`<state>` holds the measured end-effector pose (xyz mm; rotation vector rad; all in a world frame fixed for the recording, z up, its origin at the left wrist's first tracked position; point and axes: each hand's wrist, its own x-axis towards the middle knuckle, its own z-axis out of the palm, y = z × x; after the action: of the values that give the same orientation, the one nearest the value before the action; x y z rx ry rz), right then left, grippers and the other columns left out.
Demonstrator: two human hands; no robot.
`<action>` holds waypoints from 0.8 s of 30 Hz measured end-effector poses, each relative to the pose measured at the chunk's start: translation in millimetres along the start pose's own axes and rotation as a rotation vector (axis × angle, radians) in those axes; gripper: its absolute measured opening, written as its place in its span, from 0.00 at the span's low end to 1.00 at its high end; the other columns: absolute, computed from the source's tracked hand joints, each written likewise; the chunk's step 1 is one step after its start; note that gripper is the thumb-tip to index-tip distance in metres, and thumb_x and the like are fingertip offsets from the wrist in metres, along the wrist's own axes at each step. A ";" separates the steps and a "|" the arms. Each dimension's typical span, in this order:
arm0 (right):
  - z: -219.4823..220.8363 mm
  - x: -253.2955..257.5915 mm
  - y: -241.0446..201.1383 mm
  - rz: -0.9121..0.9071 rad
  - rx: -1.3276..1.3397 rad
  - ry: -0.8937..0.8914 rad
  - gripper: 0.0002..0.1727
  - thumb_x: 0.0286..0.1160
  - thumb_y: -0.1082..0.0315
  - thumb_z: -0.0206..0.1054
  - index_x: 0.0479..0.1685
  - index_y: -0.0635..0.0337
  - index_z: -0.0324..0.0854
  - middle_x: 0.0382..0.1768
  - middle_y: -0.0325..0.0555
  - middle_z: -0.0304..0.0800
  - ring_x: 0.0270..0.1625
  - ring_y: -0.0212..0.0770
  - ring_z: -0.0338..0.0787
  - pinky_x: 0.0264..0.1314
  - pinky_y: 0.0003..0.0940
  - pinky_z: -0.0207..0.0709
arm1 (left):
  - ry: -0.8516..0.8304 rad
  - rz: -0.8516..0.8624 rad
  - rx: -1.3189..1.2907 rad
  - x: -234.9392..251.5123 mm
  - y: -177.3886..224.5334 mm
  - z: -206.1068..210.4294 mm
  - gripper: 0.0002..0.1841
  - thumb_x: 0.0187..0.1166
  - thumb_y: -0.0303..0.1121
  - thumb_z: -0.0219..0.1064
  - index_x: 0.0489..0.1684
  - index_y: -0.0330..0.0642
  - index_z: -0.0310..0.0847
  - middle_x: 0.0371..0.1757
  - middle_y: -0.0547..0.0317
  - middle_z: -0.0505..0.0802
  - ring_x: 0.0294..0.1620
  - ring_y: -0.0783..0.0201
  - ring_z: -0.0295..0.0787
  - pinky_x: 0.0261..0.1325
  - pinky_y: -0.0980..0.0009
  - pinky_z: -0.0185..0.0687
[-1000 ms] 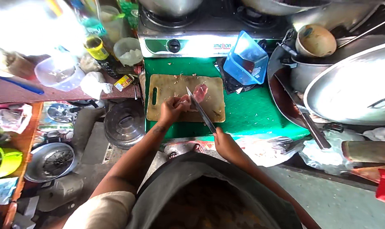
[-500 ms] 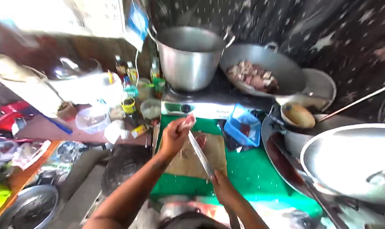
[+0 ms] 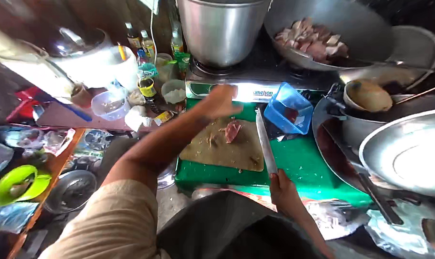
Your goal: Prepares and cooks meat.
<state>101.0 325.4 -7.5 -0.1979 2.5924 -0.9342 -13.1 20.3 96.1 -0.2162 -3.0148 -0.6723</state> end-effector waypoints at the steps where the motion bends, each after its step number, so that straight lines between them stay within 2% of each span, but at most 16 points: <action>1: 1.9 0.7 4.7 0.008 -0.079 0.031 0.18 0.94 0.66 0.50 0.64 0.74 0.75 0.31 0.62 0.86 0.32 0.56 0.89 0.40 0.53 0.84 | -0.102 -0.022 -0.066 -18.4 -4.1 32.4 0.29 0.71 0.47 0.80 0.59 0.29 0.82 0.55 0.36 0.90 0.58 0.41 0.88 0.63 0.41 0.82; 2: 4.5 1.6 7.6 0.020 -0.167 0.053 0.18 0.94 0.66 0.50 0.64 0.74 0.75 0.34 0.65 0.88 0.37 0.61 0.92 0.44 0.57 0.84 | -0.164 -0.078 -0.121 -33.6 -6.3 61.9 0.34 0.68 0.47 0.82 0.65 0.30 0.78 0.58 0.36 0.88 0.58 0.41 0.88 0.63 0.42 0.83; 4: 8.3 5.7 5.5 0.105 -0.335 0.019 0.19 0.95 0.64 0.48 0.67 0.70 0.73 0.40 0.66 0.91 0.46 0.65 0.94 0.49 0.60 0.85 | -0.123 -0.134 -0.192 -48.3 -13.9 114.3 0.35 0.67 0.40 0.84 0.72 0.37 0.75 0.57 0.37 0.89 0.54 0.41 0.90 0.57 0.42 0.86; 6: 8.2 11.5 -4.7 0.225 -0.427 -0.109 0.21 0.97 0.61 0.43 0.76 0.64 0.69 0.50 0.64 0.92 0.57 0.63 0.93 0.59 0.59 0.84 | -0.093 -0.195 -0.238 -46.0 -19.3 141.7 0.32 0.73 0.32 0.76 0.80 0.43 0.72 0.69 0.34 0.84 0.63 0.38 0.88 0.63 0.42 0.84; 7: 8.9 13.6 -7.2 0.230 -0.426 -0.128 0.21 0.97 0.60 0.43 0.76 0.63 0.69 0.51 0.64 0.91 0.58 0.63 0.93 0.60 0.59 0.83 | -0.068 -0.221 -0.282 -43.0 -21.0 147.6 0.30 0.73 0.30 0.75 0.78 0.42 0.72 0.73 0.34 0.82 0.66 0.38 0.86 0.65 0.42 0.83; 9: 12.2 15.7 -9.5 0.181 -0.393 -0.103 0.21 0.97 0.60 0.45 0.72 0.64 0.72 0.46 0.65 0.91 0.54 0.64 0.93 0.56 0.59 0.84 | 0.019 -0.205 -0.425 -39.3 -25.9 152.7 0.26 0.71 0.26 0.74 0.72 0.39 0.76 0.73 0.36 0.82 0.67 0.41 0.86 0.66 0.44 0.84; 11: 16.8 15.5 -12.1 0.156 -0.369 -0.091 0.20 0.97 0.60 0.44 0.69 0.65 0.73 0.43 0.64 0.91 0.51 0.63 0.94 0.53 0.59 0.84 | 0.000 -0.113 -0.546 -44.0 -30.8 153.5 0.25 0.71 0.23 0.73 0.70 0.34 0.77 0.68 0.37 0.86 0.65 0.44 0.88 0.68 0.46 0.83; 12: 18.6 15.8 -14.7 0.161 -0.354 -0.097 0.20 0.97 0.60 0.44 0.69 0.65 0.72 0.43 0.64 0.91 0.51 0.63 0.94 0.54 0.58 0.84 | -0.024 -0.045 -0.552 -49.8 -32.7 153.6 0.24 0.70 0.21 0.73 0.68 0.34 0.79 0.63 0.38 0.89 0.62 0.45 0.90 0.67 0.47 0.84; 14: 22.7 12.1 -18.5 0.134 -0.317 -0.076 0.21 0.97 0.61 0.44 0.69 0.68 0.72 0.42 0.64 0.91 0.50 0.62 0.93 0.54 0.57 0.84 | -0.031 0.081 -0.494 -65.4 -39.8 163.9 0.21 0.69 0.22 0.74 0.63 0.36 0.84 0.62 0.43 0.90 0.61 0.49 0.90 0.66 0.49 0.85; 16: 31.1 4.5 -15.8 -0.018 -0.269 0.047 0.20 0.95 0.64 0.46 0.63 0.72 0.75 0.31 0.62 0.89 0.38 0.59 0.93 0.43 0.54 0.85 | 0.061 0.134 -0.458 -83.3 -44.7 177.0 0.20 0.70 0.26 0.77 0.62 0.38 0.87 0.66 0.43 0.88 0.63 0.50 0.89 0.67 0.52 0.85; 18: 38.5 -2.4 -19.9 -0.155 -0.217 0.102 0.19 0.93 0.65 0.47 0.58 0.74 0.76 0.24 0.56 0.84 0.29 0.53 0.89 0.34 0.48 0.82 | 0.172 0.151 -0.478 -96.5 -46.3 182.6 0.20 0.70 0.27 0.76 0.61 0.34 0.86 0.67 0.38 0.87 0.65 0.47 0.89 0.68 0.52 0.85; 21: 50.5 -5.8 -28.9 -0.239 -0.190 0.062 0.18 0.92 0.65 0.48 0.55 0.74 0.76 0.22 0.51 0.82 0.26 0.47 0.87 0.32 0.42 0.81 | 0.273 0.176 -0.491 -102.6 -45.6 187.6 0.15 0.70 0.26 0.75 0.54 0.32 0.89 0.62 0.37 0.90 0.62 0.47 0.90 0.67 0.54 0.86; 24: 61.0 -5.2 -34.8 -0.238 -0.204 0.017 0.19 0.92 0.66 0.48 0.61 0.74 0.76 0.25 0.53 0.85 0.28 0.47 0.88 0.35 0.42 0.83 | 0.268 0.206 -0.482 -99.4 -47.0 191.0 0.14 0.71 0.26 0.74 0.54 0.33 0.89 0.62 0.37 0.90 0.60 0.47 0.91 0.65 0.53 0.86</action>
<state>130.0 264.2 -26.9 -0.5662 2.7204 -0.7477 75.7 47.0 -103.7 -0.4080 -2.4914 -1.2771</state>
